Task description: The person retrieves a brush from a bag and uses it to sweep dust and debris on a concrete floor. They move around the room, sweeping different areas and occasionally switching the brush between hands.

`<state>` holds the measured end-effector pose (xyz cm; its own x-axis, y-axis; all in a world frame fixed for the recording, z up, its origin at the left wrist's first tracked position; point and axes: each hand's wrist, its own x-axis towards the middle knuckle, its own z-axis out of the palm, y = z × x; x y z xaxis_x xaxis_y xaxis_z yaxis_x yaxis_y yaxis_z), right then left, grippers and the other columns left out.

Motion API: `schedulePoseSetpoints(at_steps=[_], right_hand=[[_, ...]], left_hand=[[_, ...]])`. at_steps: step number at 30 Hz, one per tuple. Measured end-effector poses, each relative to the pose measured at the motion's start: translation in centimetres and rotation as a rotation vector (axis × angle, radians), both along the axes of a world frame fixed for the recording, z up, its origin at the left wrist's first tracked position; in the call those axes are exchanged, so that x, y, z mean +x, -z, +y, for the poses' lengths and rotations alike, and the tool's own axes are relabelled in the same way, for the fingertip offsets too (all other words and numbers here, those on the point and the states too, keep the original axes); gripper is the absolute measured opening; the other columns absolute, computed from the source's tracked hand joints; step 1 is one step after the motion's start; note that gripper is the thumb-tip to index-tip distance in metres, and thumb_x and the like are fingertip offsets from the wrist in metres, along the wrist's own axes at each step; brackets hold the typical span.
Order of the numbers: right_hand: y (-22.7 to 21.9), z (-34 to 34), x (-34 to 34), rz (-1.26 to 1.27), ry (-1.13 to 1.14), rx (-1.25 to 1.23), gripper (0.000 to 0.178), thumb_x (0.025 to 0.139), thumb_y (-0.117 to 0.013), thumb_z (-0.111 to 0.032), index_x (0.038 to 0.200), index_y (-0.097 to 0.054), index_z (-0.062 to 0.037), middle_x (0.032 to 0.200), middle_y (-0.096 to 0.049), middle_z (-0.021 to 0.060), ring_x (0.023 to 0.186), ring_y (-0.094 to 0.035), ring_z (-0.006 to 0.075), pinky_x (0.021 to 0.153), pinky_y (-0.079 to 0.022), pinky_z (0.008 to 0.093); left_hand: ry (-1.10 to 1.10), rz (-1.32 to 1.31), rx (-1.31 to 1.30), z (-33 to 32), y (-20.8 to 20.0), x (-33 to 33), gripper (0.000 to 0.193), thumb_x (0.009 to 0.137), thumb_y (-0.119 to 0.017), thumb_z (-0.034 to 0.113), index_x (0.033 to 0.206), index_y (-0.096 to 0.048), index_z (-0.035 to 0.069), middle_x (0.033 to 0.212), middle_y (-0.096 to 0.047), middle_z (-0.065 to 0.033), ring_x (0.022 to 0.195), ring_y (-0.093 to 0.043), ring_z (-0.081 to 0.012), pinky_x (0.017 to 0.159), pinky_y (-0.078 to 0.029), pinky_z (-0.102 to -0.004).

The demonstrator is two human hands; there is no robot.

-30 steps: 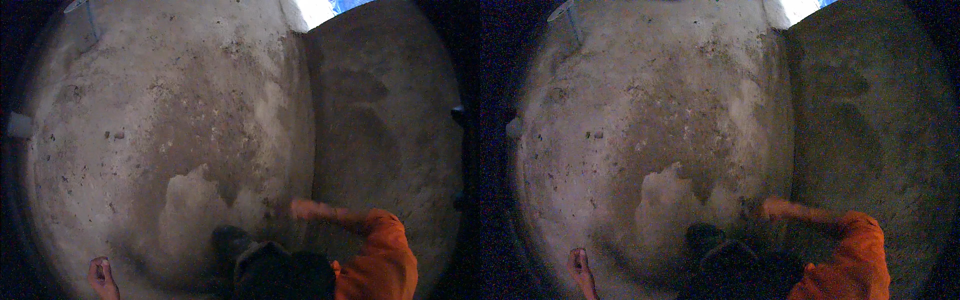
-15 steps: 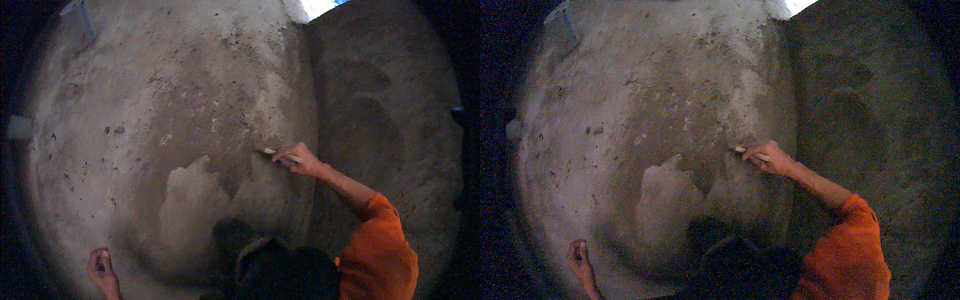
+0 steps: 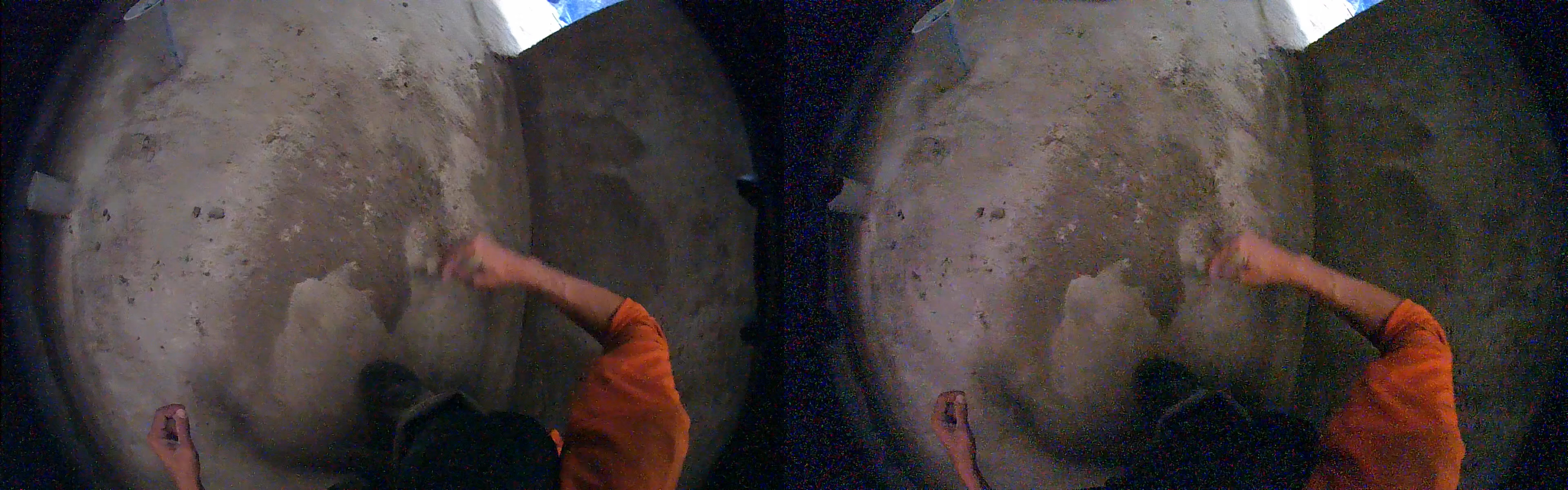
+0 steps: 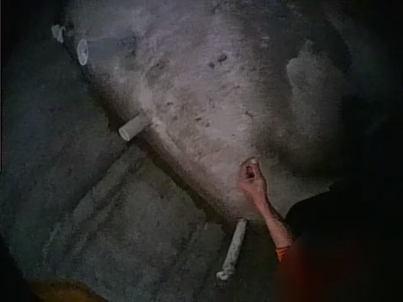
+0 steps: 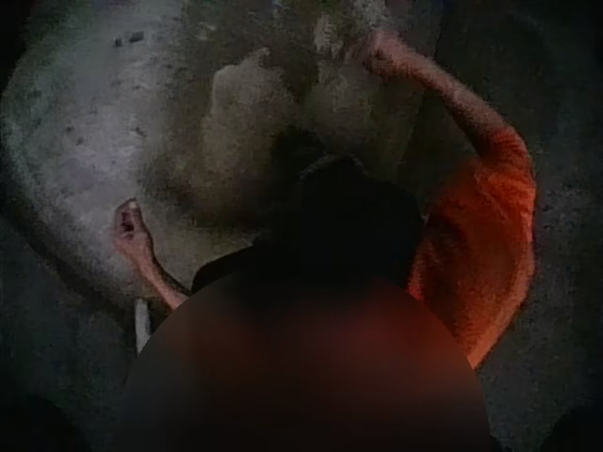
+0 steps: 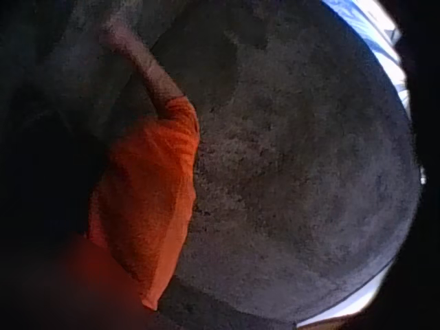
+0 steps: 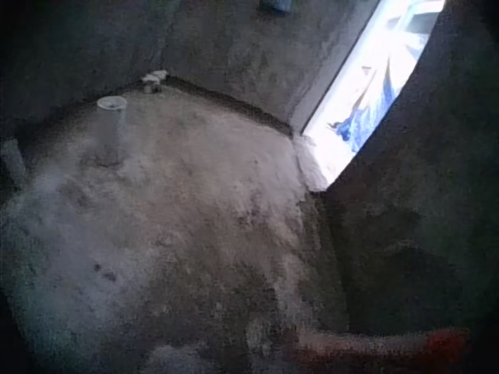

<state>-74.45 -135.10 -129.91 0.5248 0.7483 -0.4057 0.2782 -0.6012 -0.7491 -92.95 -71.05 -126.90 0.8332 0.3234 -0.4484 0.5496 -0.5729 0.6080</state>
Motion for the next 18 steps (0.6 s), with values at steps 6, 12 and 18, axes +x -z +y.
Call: schedulePoseSetpoints(at_steps=[6, 12, 18], right_hand=[[0.0, 1.8, 2.5, 0.103, 0.191, -0.041, 0.024, 0.075, -0.062, -0.003, 0.096, -0.072, -0.0003, 0.098, -0.074, 0.0096, 0.090, -0.068, 0.0261, 0.083, -0.053, 0.0385], [-0.7, -0.4, 4.2, 0.165, 0.049, -0.036, 0.026, 0.071, -0.064, -0.002, 0.095, -0.075, -0.0048, 0.099, -0.075, 0.0075, 0.094, -0.069, 0.0238, 0.087, -0.054, 0.0384], [0.7, -2.3, 3.7, 0.062, 0.416, -0.088, 0.021, 0.070, -0.064, 0.006, 0.087, -0.074, -0.0036, 0.095, -0.075, 0.0085, 0.091, -0.069, 0.0248, 0.085, -0.054, 0.0381]], left_hand=[[-0.064, -0.063, 0.030, -0.8, 0.5, -0.6, 0.017, 0.095, -0.066, 0.021, 0.092, -0.065, 0.005, 0.087, -0.062, -0.0022, 0.080, -0.052, -0.0123, 0.073, -0.042, -0.0281], [-0.060, -0.014, -0.007, 0.0, 0.8, -1.8, 0.015, 0.095, -0.065, 0.019, 0.092, -0.065, 0.005, 0.089, -0.063, -0.0044, 0.082, -0.053, -0.0144, 0.076, -0.044, -0.0298], [-0.003, -0.193, 0.033, -0.1, 2.3, -2.4, 0.015, 0.094, -0.066, 0.019, 0.091, -0.064, 0.004, 0.090, -0.063, -0.0051, 0.085, -0.057, -0.0174, 0.081, -0.046, -0.0320]])
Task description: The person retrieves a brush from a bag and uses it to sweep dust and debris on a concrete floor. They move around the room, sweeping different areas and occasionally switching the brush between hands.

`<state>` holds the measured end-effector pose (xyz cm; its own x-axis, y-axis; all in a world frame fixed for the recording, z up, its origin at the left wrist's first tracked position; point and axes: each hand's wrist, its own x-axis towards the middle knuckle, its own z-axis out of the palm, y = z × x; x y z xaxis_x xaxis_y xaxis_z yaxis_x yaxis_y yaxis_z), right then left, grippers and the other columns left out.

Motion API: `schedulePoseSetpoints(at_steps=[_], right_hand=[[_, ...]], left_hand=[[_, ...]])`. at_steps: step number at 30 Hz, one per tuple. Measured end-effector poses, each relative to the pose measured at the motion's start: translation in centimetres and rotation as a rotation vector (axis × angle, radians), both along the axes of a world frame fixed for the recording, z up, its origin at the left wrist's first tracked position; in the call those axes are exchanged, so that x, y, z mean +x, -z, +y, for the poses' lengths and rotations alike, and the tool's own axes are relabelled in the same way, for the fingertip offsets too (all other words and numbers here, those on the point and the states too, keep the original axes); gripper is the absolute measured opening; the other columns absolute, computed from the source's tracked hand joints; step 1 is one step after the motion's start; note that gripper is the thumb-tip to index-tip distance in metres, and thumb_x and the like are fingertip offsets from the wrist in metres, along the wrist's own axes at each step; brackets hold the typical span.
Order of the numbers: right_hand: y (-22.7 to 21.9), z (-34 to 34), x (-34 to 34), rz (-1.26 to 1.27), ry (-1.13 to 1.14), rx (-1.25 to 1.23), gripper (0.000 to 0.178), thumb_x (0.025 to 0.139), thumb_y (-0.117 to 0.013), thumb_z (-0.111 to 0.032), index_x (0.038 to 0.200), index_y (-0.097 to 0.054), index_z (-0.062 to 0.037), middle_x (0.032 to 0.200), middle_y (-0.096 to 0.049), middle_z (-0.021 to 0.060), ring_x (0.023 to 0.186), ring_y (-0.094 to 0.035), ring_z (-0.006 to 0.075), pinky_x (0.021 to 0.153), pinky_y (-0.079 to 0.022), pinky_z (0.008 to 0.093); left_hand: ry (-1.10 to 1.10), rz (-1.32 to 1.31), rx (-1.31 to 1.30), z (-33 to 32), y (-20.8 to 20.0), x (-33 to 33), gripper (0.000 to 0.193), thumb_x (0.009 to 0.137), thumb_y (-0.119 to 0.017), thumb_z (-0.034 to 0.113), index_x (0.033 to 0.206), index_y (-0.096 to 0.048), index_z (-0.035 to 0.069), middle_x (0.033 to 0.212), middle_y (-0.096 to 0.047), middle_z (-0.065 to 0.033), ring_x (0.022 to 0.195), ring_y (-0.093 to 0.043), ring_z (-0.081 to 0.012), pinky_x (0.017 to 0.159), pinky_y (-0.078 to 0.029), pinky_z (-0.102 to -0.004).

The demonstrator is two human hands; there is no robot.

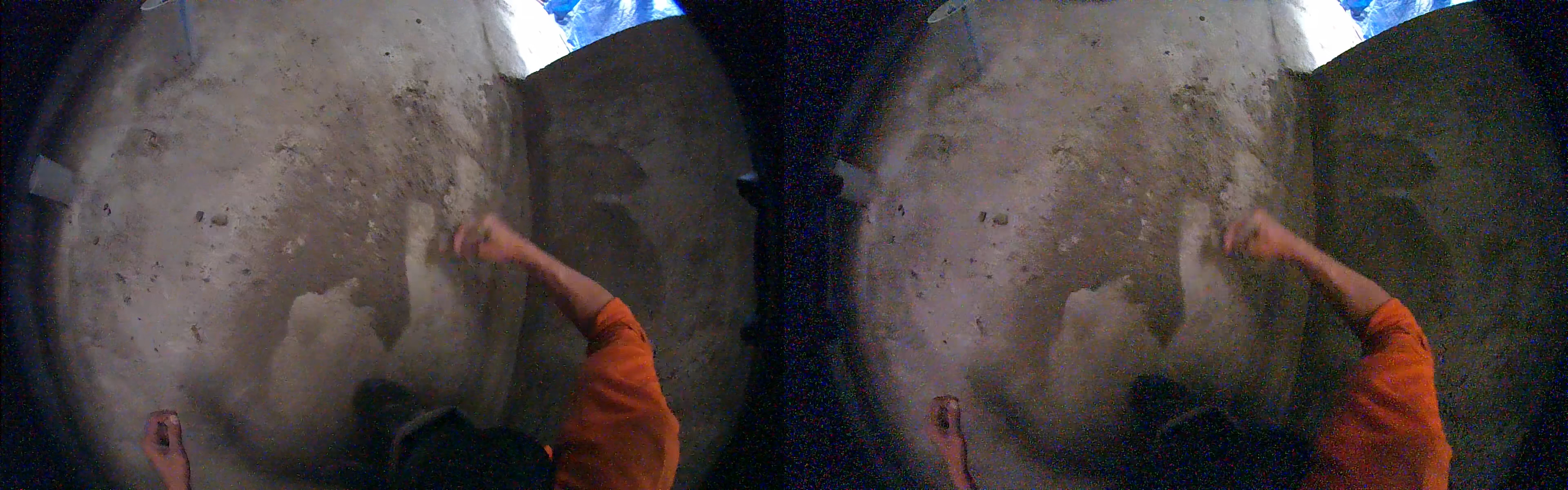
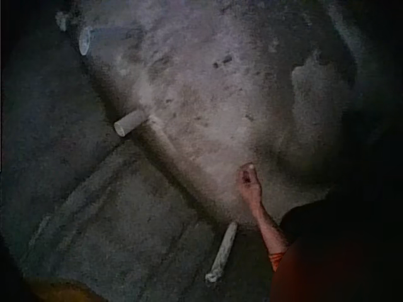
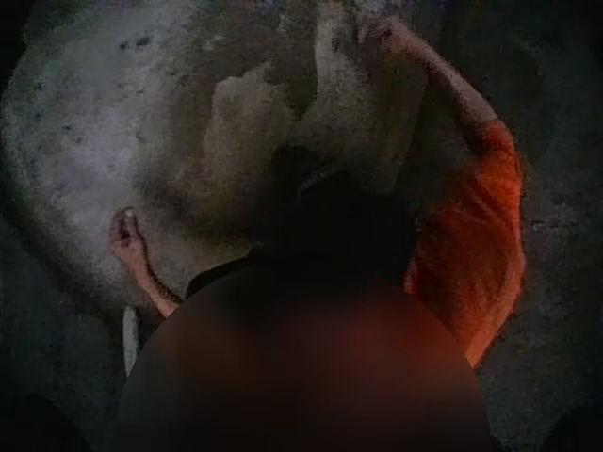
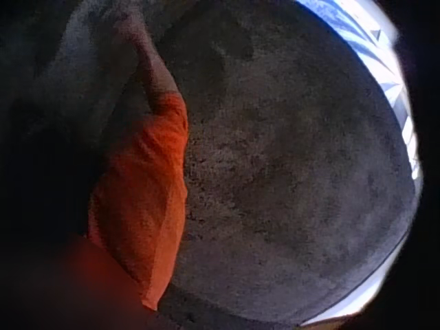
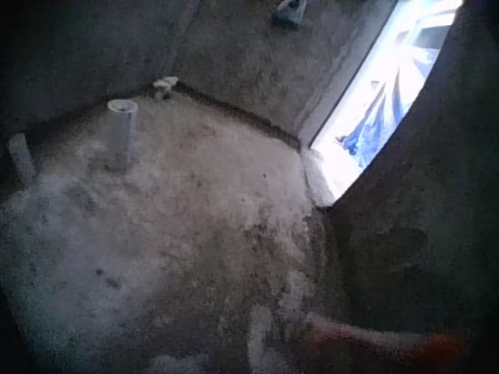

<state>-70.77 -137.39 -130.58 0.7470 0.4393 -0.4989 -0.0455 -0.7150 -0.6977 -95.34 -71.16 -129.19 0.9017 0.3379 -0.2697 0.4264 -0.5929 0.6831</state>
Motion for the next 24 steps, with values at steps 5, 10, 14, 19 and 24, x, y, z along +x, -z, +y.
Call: schedulePoseSetpoints(at_steps=[5, 10, 14, 19, 24], right_hand=[[0.8, -2.6, -0.5, 0.154, -0.448, 0.122, 0.033, 0.065, -0.056, 0.006, 0.092, -0.072, -0.0021, 0.097, -0.073, 0.0104, 0.095, -0.067, 0.0213, 0.083, -0.051, 0.0357], [2.9, -5.4, 1.5, 0.242, -0.308, -0.094, 0.028, 0.067, -0.057, 0.008, 0.090, -0.072, -0.0008, 0.100, -0.074, 0.0099, 0.094, -0.066, 0.0216, 0.083, -0.051, 0.0342], [1.7, -5.9, 3.5, -0.126, -0.022, 0.141, 0.014, 0.078, -0.062, -0.003, 0.088, -0.072, -0.0038, 0.089, -0.074, 0.0054, 0.078, -0.066, 0.0219, 0.074, -0.053, 0.0355], [3.0, -5.2, 4.0, 0.161, -0.328, 0.037, 0.015, 0.076, -0.060, 0.001, 0.086, -0.071, -0.0037, 0.091, -0.074, 0.0039, 0.081, -0.066, 0.0216, 0.078, -0.052, 0.0345], [1.7, -1.9, 6.7, -0.032, 0.048, -0.012, 0.016, 0.072, -0.061, 0.002, 0.082, -0.072, -0.0043, 0.089, -0.074, 0.0045, 0.080, -0.065, 0.0201, 0.077, -0.052, 0.0339]], left_hand=[[-0.020, 0.107, -0.018, -0.3, -0.7, 0.4, 0.015, 0.094, -0.066, 0.018, 0.092, -0.065, 0.003, 0.092, -0.064, -0.0058, 0.087, -0.058, -0.0174, 0.082, -0.047, -0.0324], [-0.029, 0.042, -0.046, -0.1, 1.2, 0.9, 0.017, 0.093, -0.068, 0.020, 0.092, -0.065, 0.004, 0.091, -0.064, -0.0045, 0.085, -0.058, -0.0161, 0.079, -0.046, -0.0313], [-0.007, 0.084, -0.060, 0.7, 1.6, 0.5, 0.018, 0.092, -0.069, 0.021, 0.090, -0.064, 0.004, 0.088, -0.064, -0.0039, 0.083, -0.056, -0.0149, 0.078, -0.046, -0.0312], [-0.051, 0.047, -0.069, 0.4, 0.6, 0.7, 0.018, 0.092, -0.070, 0.021, 0.089, -0.064, 0.004, 0.085, -0.063, -0.0040, 0.083, -0.056, -0.0141, 0.078, -0.046, -0.0312], [-0.054, 0.069, -0.049, 0.3, 0.6, 0.7, 0.014, 0.092, -0.069, 0.017, 0.090, -0.064, 0.005, 0.084, -0.062, -0.0027, 0.082, -0.055, -0.0138, 0.076, -0.045, -0.0305]])
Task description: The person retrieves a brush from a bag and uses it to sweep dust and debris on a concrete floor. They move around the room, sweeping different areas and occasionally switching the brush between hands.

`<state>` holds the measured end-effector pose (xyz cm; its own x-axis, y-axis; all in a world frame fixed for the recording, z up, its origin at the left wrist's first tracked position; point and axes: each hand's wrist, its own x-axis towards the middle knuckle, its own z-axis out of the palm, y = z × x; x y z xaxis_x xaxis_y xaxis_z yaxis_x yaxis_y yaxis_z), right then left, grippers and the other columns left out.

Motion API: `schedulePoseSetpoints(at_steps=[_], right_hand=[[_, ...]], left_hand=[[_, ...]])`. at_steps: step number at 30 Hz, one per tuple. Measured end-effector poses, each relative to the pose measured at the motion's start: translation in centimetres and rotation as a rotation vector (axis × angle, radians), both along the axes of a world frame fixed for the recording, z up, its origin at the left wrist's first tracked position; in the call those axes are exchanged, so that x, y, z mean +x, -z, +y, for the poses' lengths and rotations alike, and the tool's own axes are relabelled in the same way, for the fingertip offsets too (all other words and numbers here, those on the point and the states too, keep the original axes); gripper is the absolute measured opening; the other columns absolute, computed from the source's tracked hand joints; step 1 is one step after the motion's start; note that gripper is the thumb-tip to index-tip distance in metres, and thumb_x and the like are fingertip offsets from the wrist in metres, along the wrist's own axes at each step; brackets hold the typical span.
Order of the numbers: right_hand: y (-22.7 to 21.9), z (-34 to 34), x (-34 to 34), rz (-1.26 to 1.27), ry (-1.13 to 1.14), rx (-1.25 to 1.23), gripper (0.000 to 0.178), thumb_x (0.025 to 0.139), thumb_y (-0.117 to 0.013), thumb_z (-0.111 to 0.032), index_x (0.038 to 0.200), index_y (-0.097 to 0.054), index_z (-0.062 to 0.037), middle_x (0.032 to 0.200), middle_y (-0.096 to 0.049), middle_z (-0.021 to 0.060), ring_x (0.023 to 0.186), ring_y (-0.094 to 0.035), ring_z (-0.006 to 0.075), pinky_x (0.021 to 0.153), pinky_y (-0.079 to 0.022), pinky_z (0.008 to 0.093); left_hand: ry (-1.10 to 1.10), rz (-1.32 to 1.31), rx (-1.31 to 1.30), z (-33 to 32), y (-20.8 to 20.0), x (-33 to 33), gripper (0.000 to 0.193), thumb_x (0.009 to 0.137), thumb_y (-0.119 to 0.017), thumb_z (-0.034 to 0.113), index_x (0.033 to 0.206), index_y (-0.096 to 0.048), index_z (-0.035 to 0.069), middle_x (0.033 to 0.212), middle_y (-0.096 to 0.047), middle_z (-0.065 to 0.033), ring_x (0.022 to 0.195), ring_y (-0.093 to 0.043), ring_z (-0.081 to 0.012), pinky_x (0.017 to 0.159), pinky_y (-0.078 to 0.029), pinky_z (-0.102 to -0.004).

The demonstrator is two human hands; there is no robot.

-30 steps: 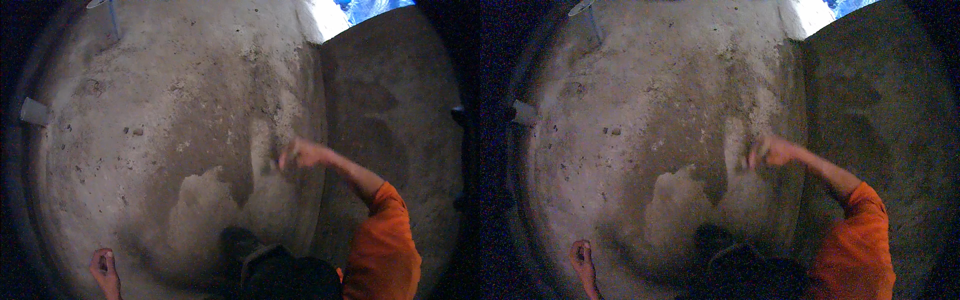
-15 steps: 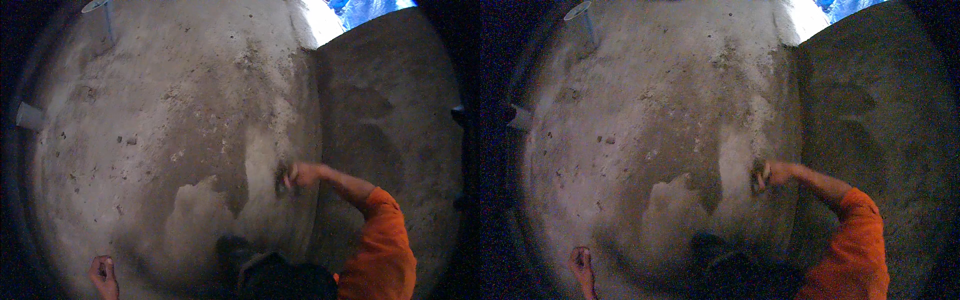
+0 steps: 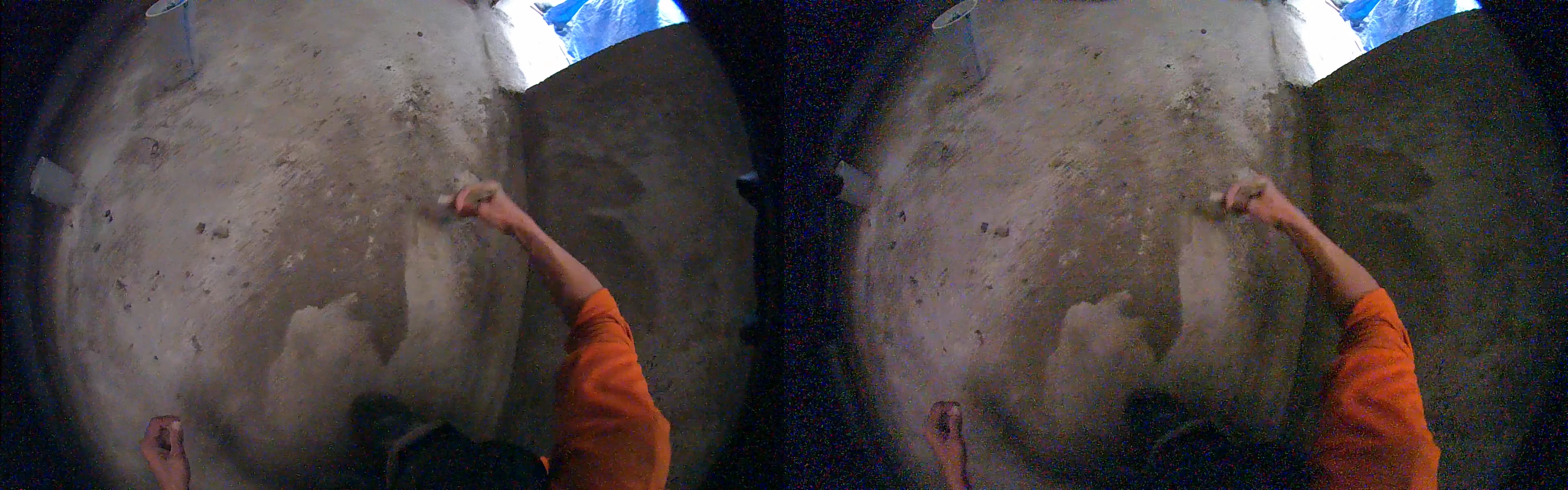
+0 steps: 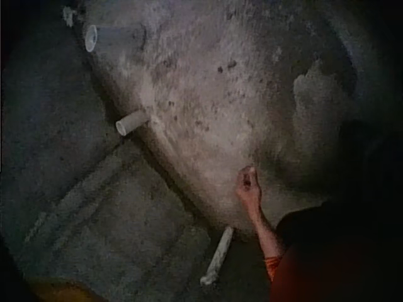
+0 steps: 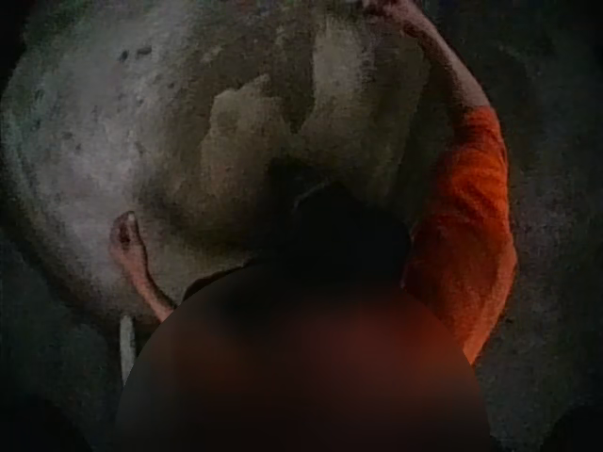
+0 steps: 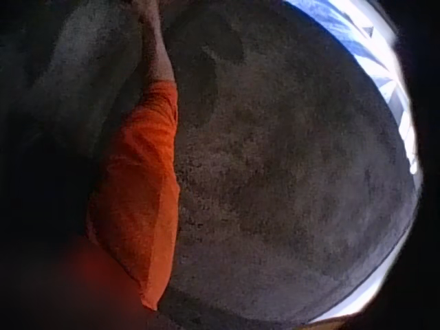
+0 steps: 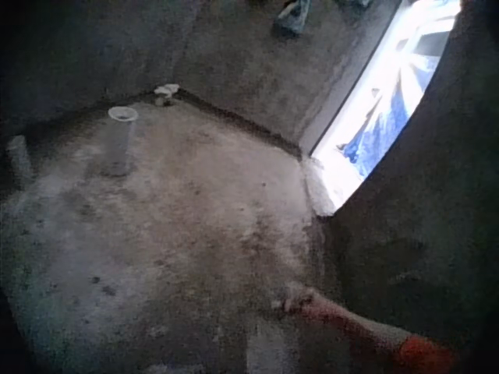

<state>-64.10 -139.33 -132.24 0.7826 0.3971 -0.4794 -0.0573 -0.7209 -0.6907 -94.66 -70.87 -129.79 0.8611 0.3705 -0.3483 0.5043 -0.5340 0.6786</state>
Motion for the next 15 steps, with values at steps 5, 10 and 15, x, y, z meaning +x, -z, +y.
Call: schedulePoseSetpoints(at_steps=[5, 10, 15], right_hand=[[-2.2, 6.2, -7.5, 0.373, -0.362, -0.128, 0.019, 0.077, -0.063, 0.003, 0.093, -0.073, -0.0035, 0.095, -0.075, 0.0071, 0.089, -0.067, 0.0179, 0.081, -0.054, 0.0347], [-0.3, 6.5, -6.8, 0.239, -0.123, -0.060, 0.016, 0.077, -0.062, 0.002, 0.089, -0.071, -0.0038, 0.091, -0.074, 0.0056, 0.086, -0.065, 0.0163, 0.080, -0.053, 0.0337], [-1.8, 5.4, -7.6, -0.076, -0.171, 0.035, 0.015, 0.074, -0.063, 0.002, 0.085, -0.072, -0.0035, 0.091, -0.075, 0.0058, 0.088, -0.068, 0.0190, 0.084, -0.053, 0.0348]], left_hand=[[-0.069, 0.036, -0.008, 0.3, 0.1, -0.9, 0.010, 0.091, -0.069, 0.014, 0.090, -0.065, 0.005, 0.085, -0.061, -0.0027, 0.079, -0.052, -0.0127, 0.069, -0.042, -0.0288], [0.048, 0.053, 0.024, -0.7, -1.1, -0.2, 0.010, 0.090, -0.070, 0.014, 0.090, -0.065, 0.005, 0.087, -0.064, -0.0047, 0.077, -0.052, -0.0125, 0.067, -0.041, -0.0282], [0.019, 0.153, 0.004, -0.7, -2.9, 0.8, 0.010, 0.091, -0.069, 0.014, 0.091, -0.064, 0.005, 0.088, -0.063, -0.0047, 0.081, -0.054, -0.0141, 0.075, -0.045, -0.0302]])
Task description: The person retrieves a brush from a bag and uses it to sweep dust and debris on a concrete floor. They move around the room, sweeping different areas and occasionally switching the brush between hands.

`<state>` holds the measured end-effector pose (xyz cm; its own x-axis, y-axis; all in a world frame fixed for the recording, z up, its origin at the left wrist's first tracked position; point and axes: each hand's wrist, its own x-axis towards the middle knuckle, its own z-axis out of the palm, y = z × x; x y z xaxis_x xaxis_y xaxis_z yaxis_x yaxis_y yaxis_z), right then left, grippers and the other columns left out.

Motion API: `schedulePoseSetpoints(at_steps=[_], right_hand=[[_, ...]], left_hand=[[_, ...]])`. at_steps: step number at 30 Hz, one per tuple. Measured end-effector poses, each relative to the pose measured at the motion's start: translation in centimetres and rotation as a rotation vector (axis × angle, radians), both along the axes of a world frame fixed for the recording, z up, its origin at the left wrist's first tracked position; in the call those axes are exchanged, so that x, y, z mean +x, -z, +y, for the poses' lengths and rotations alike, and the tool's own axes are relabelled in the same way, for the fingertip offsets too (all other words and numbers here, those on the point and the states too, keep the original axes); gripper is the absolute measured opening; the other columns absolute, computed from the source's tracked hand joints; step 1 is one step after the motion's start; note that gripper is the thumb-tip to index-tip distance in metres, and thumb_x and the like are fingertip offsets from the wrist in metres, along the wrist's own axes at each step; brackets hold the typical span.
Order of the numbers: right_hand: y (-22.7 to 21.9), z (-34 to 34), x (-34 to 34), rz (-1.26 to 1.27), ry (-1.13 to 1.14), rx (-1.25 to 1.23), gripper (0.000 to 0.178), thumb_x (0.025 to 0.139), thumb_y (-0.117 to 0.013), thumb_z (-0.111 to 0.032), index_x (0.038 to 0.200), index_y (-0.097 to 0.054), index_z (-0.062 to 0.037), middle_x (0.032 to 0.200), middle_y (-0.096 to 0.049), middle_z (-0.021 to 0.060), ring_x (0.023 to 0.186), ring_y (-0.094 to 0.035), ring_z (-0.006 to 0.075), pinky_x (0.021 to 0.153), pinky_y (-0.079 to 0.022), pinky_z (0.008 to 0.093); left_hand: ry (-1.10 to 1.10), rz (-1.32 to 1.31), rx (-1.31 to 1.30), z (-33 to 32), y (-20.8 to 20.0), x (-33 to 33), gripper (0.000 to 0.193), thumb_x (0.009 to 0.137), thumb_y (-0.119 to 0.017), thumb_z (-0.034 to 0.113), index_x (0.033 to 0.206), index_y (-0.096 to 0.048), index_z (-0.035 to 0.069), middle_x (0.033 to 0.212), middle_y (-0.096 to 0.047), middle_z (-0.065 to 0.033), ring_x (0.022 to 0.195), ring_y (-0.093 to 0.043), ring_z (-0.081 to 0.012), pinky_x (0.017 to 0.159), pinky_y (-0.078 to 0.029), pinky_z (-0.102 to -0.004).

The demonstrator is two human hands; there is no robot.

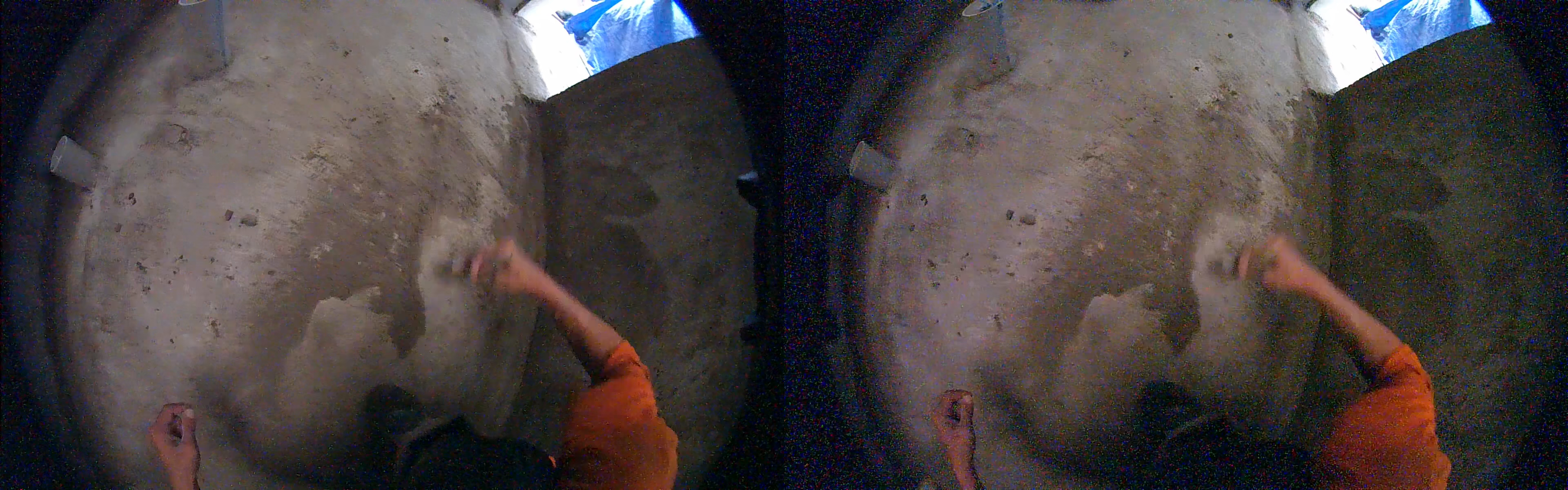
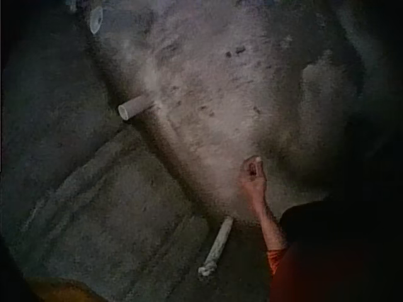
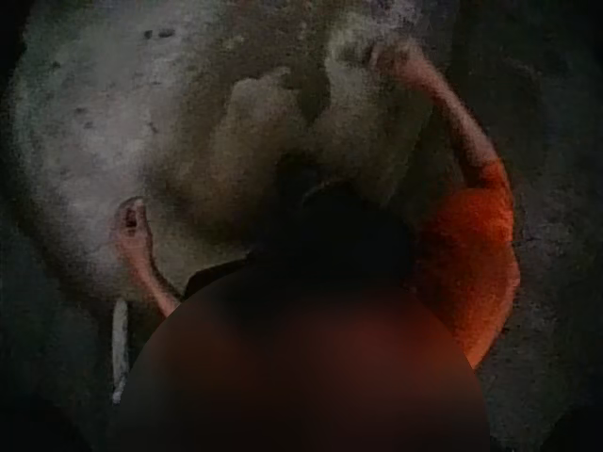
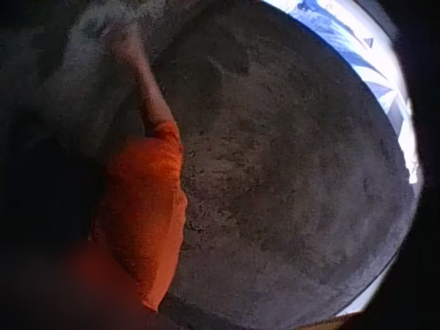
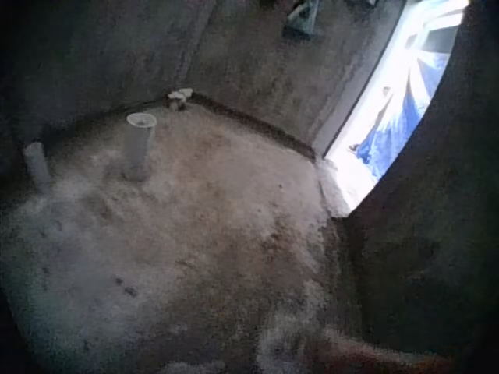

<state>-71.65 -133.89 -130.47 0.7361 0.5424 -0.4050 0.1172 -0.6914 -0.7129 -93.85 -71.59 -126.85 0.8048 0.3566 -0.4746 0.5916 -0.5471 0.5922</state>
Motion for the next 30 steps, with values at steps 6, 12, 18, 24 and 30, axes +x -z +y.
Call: schedulePoseSetpoints(at_steps=[6, 12, 18, 24, 30], right_hand=[[5.2, 5.1, -11.2, 0.356, -0.294, 0.266, 0.021, 0.074, -0.069, -0.003, 0.095, -0.072, -0.0040, 0.098, -0.073, 0.0092, 0.099, -0.069, 0.0260, 0.086, -0.053, 0.0384], [4.6, 3.0, -5.4, -0.086, 0.135, 0.176, 0.025, 0.068, -0.061, -0.001, 0.091, -0.070, -0.0022, 0.101, -0.072, 0.0103, 0.097, -0.067, 0.0271, 0.086, -0.053, 0.0390], [3.8, 6.5, -9.9, 0.180, -0.342, 0.297, 0.020, 0.078, -0.069, -0.017, 0.095, -0.070, -0.0073, 0.105, -0.071, 0.0116, 0.098, -0.067, 0.0294, 0.085, -0.054, 0.0431], [2.2, 6.6, -6.0, -0.080, 0.149, 0.132, 0.022, 0.072, -0.067, -0.007, 0.093, -0.071, -0.0072, 0.103, -0.072, 0.0083, 0.098, -0.066, 0.0236, 0.090, -0.050, 0.0403], [1.0, 5.5, -6.2, 0.328, -0.330, 0.154, 0.020, 0.077, -0.063, 0.000, 0.092, -0.074, -0.0088, 0.091, -0.072, 0.0062, 0.091, -0.066, 0.0221, 0.083, -0.052, 0.0381]], left_hand=[[-0.031, -0.062, -0.083, -0.6, 1.3, 0.3, 0.010, 0.091, -0.068, 0.013, 0.094, -0.065, 0.004, 0.089, -0.064, -0.0048, 0.080, -0.055, -0.0134, 0.075, -0.046, -0.0287], [0.026, -0.168, -0.005, -1.0, 0.6, 1.4, 0.014, 0.091, -0.068, 0.017, 0.085, -0.065, 0.005, 0.065, -0.047, 0.0053, 0.059, -0.036, -0.0049, 0.053, -0.027, -0.0250], [-0.029, -0.152, 0.019, -0.8, -0.8, 1.3, 0.012, 0.090, -0.070, 0.016, 0.086, -0.066, 0.006, 0.063, -0.043, 0.0066, 0.058, -0.033, -0.0041, 0.052, -0.023, -0.0254], [-0.013, -0.085, -0.014, -0.4, -0.8, 1.5, 0.011, 0.091, -0.069, 0.015, 0.087, -0.066, 0.005, 0.062, -0.042, 0.0076, 0.056, -0.031, -0.0034, 0.051, -0.022, -0.0255], [-0.027, -0.108, -0.059, -0.6, -0.7, 1.3, 0.017, 0.092, -0.069, 0.021, 0.086, -0.066, 0.005, 0.063, -0.040, 0.0077, 0.057, -0.031, -0.0035, 0.052, -0.022, -0.0255]])
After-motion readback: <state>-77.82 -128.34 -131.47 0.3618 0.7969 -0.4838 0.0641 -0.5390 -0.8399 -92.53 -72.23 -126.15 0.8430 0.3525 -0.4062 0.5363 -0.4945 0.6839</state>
